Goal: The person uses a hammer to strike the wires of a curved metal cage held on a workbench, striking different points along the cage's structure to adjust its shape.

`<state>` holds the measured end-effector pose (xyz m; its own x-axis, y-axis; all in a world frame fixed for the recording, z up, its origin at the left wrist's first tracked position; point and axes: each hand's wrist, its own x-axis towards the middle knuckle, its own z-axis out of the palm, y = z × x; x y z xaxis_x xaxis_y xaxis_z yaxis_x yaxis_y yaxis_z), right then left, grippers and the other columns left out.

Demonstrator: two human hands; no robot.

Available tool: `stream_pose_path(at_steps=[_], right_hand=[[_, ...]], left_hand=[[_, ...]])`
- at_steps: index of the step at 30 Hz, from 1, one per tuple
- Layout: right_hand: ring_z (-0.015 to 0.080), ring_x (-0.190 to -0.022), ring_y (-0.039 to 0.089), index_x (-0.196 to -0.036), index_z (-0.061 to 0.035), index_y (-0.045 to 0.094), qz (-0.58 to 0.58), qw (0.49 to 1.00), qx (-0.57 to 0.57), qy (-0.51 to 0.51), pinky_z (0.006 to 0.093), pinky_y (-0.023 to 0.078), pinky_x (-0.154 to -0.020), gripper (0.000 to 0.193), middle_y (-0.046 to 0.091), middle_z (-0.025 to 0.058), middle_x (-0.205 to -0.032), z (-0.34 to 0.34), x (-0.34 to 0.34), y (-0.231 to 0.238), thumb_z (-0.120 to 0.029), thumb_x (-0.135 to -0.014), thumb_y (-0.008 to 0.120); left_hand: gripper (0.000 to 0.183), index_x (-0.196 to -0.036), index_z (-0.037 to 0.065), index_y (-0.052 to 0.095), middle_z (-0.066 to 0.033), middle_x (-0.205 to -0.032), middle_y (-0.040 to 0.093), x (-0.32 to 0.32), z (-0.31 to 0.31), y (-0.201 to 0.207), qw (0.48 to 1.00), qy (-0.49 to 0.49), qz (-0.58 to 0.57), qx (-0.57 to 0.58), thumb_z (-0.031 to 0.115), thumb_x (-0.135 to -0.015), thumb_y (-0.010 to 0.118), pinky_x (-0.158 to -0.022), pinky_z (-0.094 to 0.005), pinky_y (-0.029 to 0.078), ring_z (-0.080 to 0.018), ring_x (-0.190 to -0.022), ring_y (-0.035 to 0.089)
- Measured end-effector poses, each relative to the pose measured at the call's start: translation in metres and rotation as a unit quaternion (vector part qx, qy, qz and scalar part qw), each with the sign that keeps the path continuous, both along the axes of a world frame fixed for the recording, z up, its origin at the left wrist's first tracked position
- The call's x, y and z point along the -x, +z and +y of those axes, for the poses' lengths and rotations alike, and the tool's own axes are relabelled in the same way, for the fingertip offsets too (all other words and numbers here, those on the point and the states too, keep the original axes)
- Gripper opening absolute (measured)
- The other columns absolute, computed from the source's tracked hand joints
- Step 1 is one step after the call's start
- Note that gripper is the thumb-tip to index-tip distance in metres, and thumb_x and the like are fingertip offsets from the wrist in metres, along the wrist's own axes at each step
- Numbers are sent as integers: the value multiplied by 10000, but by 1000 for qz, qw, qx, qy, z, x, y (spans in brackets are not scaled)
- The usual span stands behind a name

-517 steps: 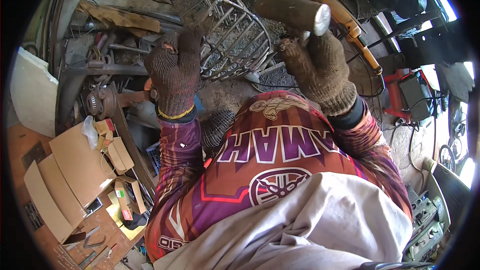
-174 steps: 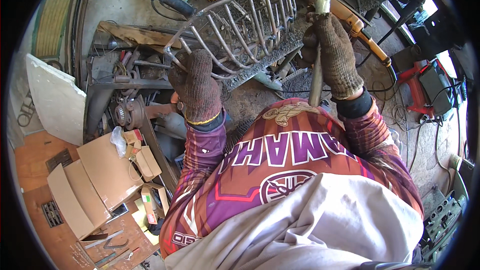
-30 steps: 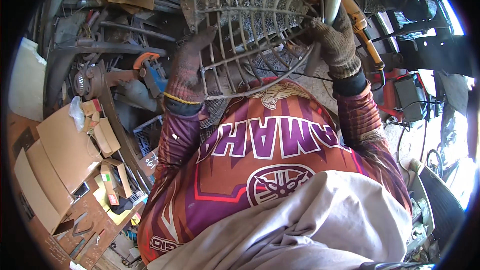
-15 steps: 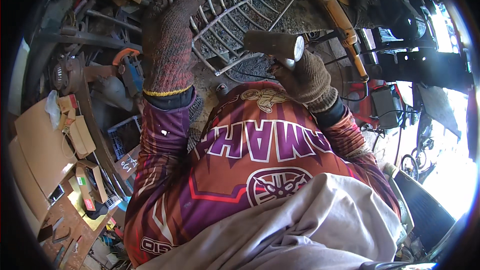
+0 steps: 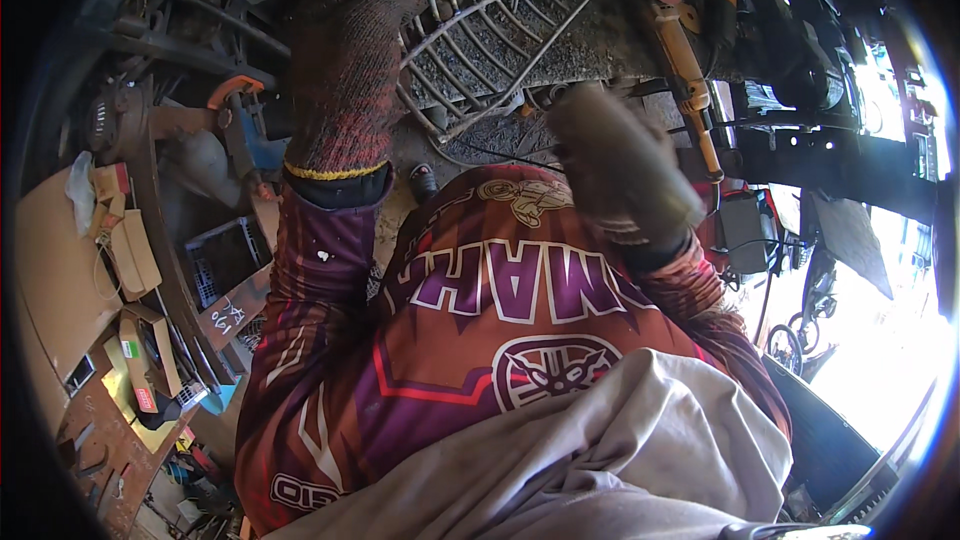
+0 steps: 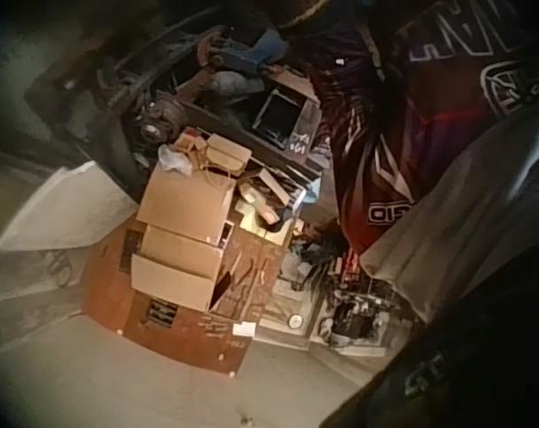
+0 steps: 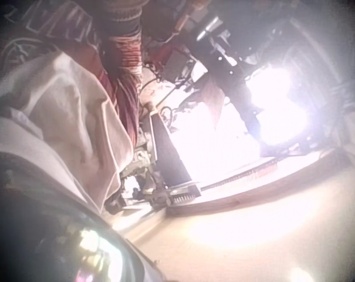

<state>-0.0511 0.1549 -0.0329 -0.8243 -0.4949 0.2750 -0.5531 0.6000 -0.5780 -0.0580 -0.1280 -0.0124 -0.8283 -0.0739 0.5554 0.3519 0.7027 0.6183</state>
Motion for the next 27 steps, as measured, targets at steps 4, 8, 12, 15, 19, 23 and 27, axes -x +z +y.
stream_pose_path(at_steps=[4,8,12,15,19,23,27], right_hand=[[396,-849,646,-1166,-47,567,-102,988,-28,-115,449,505,-691,438,650,201,-902,-10,2,-10,-275,-816,700],[373,-852,661,-1156,-53,557,-74,987,103,-96,420,515,-701,385,659,176,-911,-11,6,-2,-202,-830,698],[261,-798,650,-1133,-32,545,-32,971,238,-5,352,512,-673,337,645,117,-876,-21,1,25,-84,-833,690],[181,-720,624,-1083,-11,521,-15,979,202,22,329,500,-617,299,621,63,-803,-29,-1,38,-39,-841,694],[247,-781,633,-1122,-18,516,-53,997,-1,-60,387,506,-675,376,636,119,-849,-11,1,2,-108,-815,714],[364,-817,669,-1159,-39,538,-64,986,131,-84,433,527,-690,411,661,194,-891,-7,2,13,-211,-821,697],[328,-852,681,-1148,-50,582,-19,978,204,-33,398,534,-749,352,670,166,-913,-9,0,23,-189,-840,683]], left_hand=[[196,-995,73,699,-127,-889,673,5,3,4,999,20,37,25,97,-860,558,-728,-351,510,-240,-814,651],[226,-1014,86,701,-126,-896,687,5,-3,4,999,34,33,-3,106,-836,563,-745,-339,501,-218,-827,649],[228,-1034,75,703,-117,-888,683,12,-20,1,998,14,52,23,113,-845,582,-741,-346,499,-202,-804,635],[240,-1058,51,690,-88,-867,673,11,11,24,974,14,25,-224,118,-857,578,-732,-344,496,-183,-783,621],[329,-1135,27,649,-62,-914,666,12,24,30,970,27,5,-242,152,-835,600,-750,-325,491,-170,-796,614],[425,-1192,15,614,-49,-1011,664,10,15,20,974,33,-51,-216,128,-783,626,-828,-277,477,-162,-876,618],[365,-1135,17,649,-50,-1033,673,13,27,34,886,-63,3,-460,121,-785,630,-847,-296,475,-172,-905,628]])
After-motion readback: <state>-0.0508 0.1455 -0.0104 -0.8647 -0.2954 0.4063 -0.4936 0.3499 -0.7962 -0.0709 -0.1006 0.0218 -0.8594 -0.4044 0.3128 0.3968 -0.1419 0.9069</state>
